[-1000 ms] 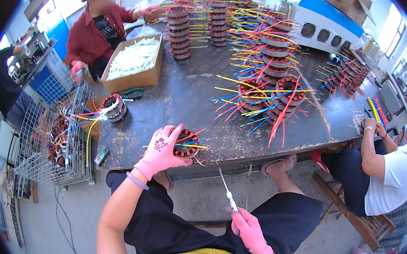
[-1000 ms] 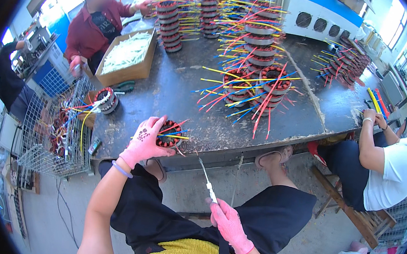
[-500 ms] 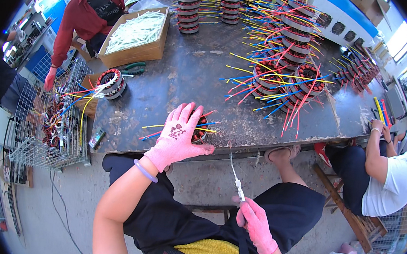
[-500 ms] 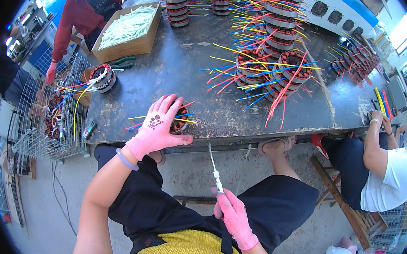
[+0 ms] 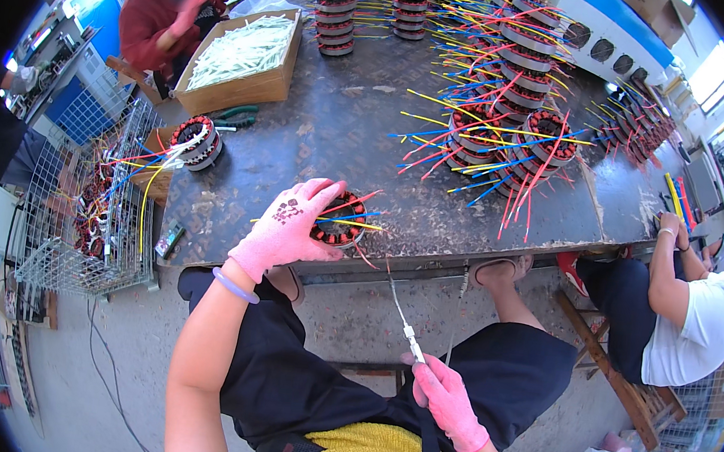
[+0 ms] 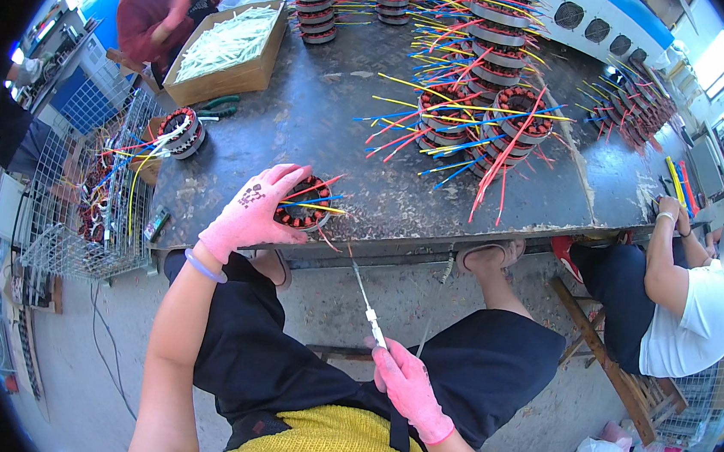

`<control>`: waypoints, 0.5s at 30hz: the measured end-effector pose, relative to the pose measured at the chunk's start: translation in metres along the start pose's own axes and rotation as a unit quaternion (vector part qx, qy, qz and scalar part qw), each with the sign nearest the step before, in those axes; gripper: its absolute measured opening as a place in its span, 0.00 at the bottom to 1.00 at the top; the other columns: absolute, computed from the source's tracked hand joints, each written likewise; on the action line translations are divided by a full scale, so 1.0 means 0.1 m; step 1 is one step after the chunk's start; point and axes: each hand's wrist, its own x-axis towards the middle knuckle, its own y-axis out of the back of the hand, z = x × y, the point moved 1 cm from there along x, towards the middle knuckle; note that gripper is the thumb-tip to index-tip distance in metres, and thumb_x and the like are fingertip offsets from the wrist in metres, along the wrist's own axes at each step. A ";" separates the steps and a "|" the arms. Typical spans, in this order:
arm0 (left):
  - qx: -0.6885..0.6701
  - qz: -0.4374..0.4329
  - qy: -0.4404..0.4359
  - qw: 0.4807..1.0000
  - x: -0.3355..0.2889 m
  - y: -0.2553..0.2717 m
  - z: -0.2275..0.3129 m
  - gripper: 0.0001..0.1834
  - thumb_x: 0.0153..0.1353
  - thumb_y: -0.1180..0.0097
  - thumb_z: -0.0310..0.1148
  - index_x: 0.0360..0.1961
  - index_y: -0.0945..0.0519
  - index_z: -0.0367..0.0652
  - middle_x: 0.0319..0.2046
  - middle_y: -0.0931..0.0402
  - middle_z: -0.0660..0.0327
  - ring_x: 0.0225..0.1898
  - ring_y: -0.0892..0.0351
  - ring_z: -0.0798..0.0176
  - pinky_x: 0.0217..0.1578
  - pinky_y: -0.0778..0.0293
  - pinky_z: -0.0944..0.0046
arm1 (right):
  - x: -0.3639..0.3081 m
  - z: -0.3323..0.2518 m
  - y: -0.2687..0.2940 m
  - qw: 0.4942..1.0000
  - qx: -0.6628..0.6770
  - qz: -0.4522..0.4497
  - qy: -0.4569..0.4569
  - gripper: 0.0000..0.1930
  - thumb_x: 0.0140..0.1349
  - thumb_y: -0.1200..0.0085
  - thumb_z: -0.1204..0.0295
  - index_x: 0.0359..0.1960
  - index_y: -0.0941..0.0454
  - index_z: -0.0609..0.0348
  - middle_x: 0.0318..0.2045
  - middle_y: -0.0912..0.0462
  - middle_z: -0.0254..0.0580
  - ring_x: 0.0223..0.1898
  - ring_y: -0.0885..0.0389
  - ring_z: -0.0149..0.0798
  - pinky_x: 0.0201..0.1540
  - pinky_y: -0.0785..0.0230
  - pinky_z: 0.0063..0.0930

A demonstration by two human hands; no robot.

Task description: The person uses a lighter to apply heat to wires on circular stator components and kemudian moves processed components into stacks on a workbench.

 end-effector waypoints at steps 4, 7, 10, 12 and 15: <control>-0.019 -0.012 0.014 1.000 0.03 0.02 0.04 0.53 0.36 0.23 0.43 0.66 0.33 0.40 0.60 0.32 0.50 0.62 0.31 0.45 0.63 0.34 0.53 | 0.03 0.03 -0.04 1.000 0.002 -0.007 -0.002 0.18 0.75 0.54 0.64 0.57 0.25 0.65 0.20 0.33 0.23 0.21 0.37 0.19 0.25 0.44 0.17; -0.013 -0.015 0.012 1.000 0.02 0.02 0.07 0.52 0.36 0.23 0.43 0.66 0.32 0.40 0.60 0.31 0.50 0.62 0.31 0.45 0.63 0.34 0.53 | 0.03 0.02 -0.06 1.000 -0.004 -0.009 -0.003 0.18 0.75 0.54 0.64 0.56 0.24 0.65 0.20 0.33 0.23 0.21 0.37 0.20 0.25 0.44 0.18; -0.009 -0.012 0.005 1.000 0.01 0.01 0.07 0.53 0.36 0.23 0.42 0.66 0.32 0.41 0.61 0.32 0.50 0.62 0.31 0.44 0.63 0.34 0.53 | 0.02 -0.03 -0.07 1.000 -0.022 -0.010 -0.003 0.17 0.74 0.54 0.65 0.55 0.24 0.65 0.20 0.33 0.24 0.21 0.37 0.20 0.25 0.43 0.18; -0.022 0.002 -0.008 1.000 0.00 -0.01 0.06 0.53 0.36 0.22 0.42 0.66 0.32 0.41 0.62 0.32 0.50 0.62 0.32 0.44 0.63 0.34 0.53 | 0.02 -0.02 -0.09 1.000 -0.020 -0.008 -0.003 0.17 0.74 0.54 0.65 0.55 0.24 0.65 0.20 0.33 0.24 0.21 0.37 0.20 0.25 0.43 0.19; -0.022 -0.002 -0.002 1.000 0.01 0.00 0.06 0.53 0.35 0.22 0.41 0.66 0.32 0.40 0.62 0.32 0.49 0.62 0.31 0.43 0.62 0.34 0.52 | 0.04 0.04 -0.11 1.000 0.008 -0.007 0.001 0.18 0.74 0.54 0.65 0.56 0.24 0.64 0.20 0.33 0.24 0.21 0.37 0.21 0.25 0.43 0.19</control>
